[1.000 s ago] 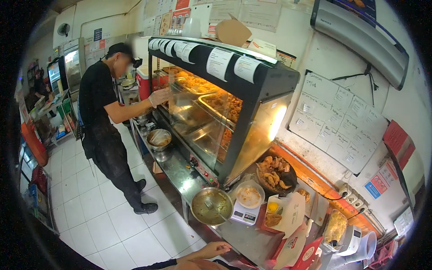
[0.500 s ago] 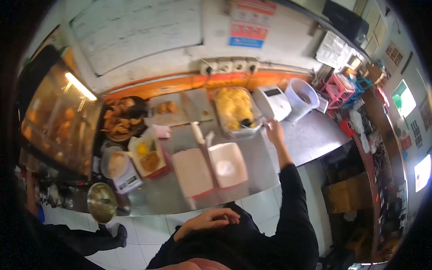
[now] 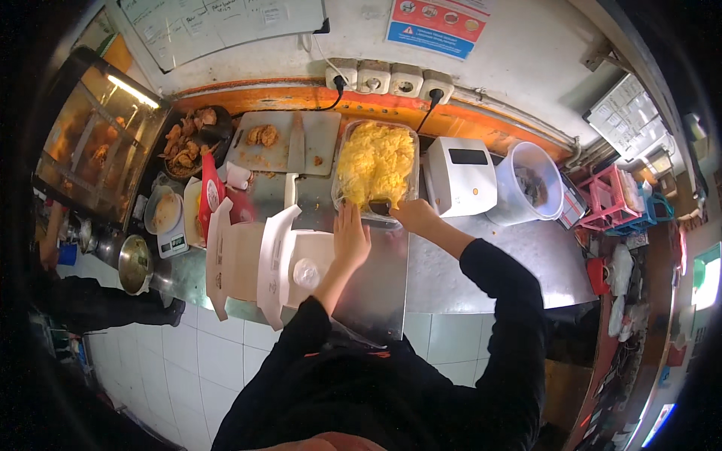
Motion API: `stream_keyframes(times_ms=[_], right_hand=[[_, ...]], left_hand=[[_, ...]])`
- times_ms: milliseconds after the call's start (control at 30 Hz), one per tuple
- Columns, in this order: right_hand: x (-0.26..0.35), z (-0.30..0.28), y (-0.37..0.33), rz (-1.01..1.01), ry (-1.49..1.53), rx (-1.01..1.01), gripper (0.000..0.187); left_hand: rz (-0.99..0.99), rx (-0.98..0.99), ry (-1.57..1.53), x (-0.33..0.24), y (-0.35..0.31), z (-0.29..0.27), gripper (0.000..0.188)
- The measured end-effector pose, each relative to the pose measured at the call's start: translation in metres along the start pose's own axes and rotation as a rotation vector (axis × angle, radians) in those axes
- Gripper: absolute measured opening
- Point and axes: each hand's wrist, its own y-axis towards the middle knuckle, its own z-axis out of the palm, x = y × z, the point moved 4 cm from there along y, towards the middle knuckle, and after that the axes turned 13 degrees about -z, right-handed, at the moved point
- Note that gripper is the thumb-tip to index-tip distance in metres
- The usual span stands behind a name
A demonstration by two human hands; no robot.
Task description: The person scoops food into a container using a spoon, adds fried chicken, and places the container into a plastic bag. The person uses a stapler to attach a receipt to the bag and then checks information on a row of mobile phones.
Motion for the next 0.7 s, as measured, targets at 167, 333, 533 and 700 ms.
stream_keyframes(times_ms=[167, 333, 533, 700], right_hand=[[0.020, -0.028, 0.024, 0.209, -0.101, 0.244, 0.011], [-0.007, 0.003, 0.030, 0.867, 0.411, -0.317, 0.017], [-0.013, 0.025, 0.028, 0.387, 0.584, -0.333, 0.014], [-0.015, 0.007, 0.026, -0.144, 0.173, 0.086, 0.006]], left_hand=[[0.103, -0.019, 0.156, 0.007, 0.042, 0.008, 0.072], [0.209, 0.025, 0.233, 0.018, 0.044, 0.022, 0.075], [0.251, 0.033, 0.311, 0.027, 0.046, 0.024, 0.067], [0.278, 0.042, 0.362, 0.021, 0.044, 0.021, 0.065]])
